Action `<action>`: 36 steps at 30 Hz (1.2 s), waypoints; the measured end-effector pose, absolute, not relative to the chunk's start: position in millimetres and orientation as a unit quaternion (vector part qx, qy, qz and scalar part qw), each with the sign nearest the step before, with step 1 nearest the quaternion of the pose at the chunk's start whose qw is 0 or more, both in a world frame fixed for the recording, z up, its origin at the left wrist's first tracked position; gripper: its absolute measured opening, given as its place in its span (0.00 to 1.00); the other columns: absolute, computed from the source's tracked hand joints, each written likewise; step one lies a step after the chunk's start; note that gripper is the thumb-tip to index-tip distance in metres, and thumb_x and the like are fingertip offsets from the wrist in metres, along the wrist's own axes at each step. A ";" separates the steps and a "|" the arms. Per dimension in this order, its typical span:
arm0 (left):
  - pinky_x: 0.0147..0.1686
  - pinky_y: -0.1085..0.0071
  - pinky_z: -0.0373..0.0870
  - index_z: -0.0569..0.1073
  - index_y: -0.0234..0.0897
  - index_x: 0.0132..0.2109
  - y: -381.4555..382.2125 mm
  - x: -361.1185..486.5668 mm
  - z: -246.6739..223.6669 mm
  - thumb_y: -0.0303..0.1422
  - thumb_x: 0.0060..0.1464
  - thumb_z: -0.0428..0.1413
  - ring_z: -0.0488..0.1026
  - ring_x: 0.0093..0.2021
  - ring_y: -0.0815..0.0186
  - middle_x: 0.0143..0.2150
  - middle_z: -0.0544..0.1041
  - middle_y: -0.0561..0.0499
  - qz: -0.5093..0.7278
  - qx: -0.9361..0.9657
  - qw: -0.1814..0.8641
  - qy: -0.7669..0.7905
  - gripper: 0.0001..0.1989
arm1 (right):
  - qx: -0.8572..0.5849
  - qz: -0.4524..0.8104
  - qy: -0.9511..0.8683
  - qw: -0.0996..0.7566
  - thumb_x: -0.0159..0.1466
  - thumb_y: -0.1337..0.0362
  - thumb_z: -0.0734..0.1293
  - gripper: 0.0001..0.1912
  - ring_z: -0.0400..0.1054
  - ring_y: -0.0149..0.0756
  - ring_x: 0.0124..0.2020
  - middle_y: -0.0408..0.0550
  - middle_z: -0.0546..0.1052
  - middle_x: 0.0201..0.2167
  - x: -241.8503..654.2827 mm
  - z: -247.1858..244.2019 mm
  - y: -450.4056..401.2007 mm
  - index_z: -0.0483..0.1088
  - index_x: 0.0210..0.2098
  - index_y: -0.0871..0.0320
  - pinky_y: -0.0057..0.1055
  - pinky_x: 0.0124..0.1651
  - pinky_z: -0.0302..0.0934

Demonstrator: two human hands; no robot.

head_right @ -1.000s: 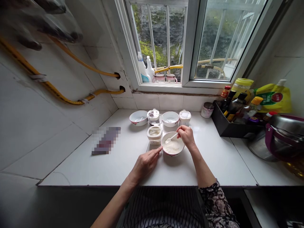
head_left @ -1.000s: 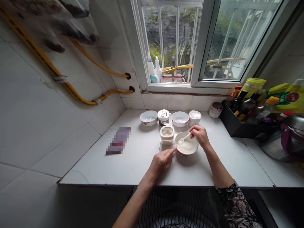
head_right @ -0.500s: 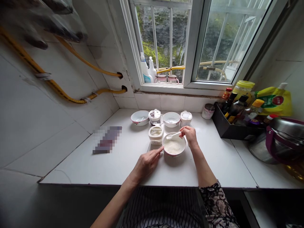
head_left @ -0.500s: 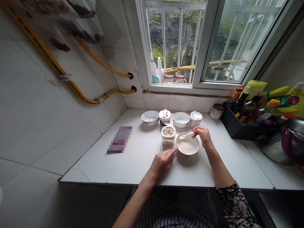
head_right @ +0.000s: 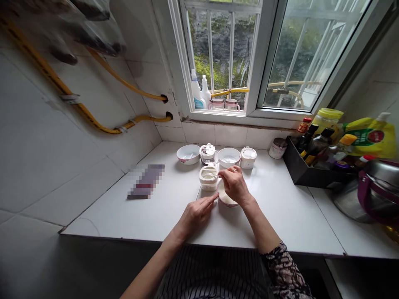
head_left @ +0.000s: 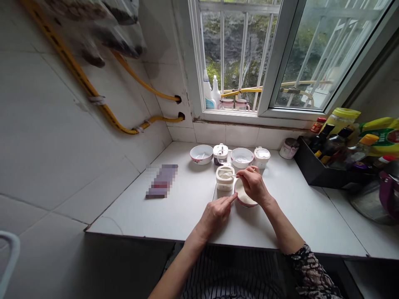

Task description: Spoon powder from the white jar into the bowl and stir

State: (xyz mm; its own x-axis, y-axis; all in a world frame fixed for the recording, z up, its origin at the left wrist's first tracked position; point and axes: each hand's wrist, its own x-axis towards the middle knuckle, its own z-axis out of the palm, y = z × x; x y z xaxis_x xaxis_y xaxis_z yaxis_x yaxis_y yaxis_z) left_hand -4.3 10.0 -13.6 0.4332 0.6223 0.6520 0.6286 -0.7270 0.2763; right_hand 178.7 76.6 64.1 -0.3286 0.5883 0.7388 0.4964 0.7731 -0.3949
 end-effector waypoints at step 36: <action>0.38 0.70 0.80 0.63 0.36 0.65 9.7 -3.5 -13.5 0.21 0.64 0.46 0.80 0.40 0.64 0.44 0.80 0.44 -0.397 -0.842 -0.010 -0.366 0.24 | -0.505 0.463 -0.512 0.517 0.43 0.64 0.62 0.06 0.62 0.32 0.17 0.42 0.70 0.11 219.5 70.5 88.1 0.70 0.17 0.57 0.30 0.26 0.58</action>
State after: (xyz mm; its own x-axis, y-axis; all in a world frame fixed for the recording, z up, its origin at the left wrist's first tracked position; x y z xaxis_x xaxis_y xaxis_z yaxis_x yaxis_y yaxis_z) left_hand -3.5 9.7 -13.5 0.4175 0.6244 0.6601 0.6080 -0.7319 0.3077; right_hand 219.5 88.1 70.5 0.0457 0.9971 0.0616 0.0382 0.0598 -0.9975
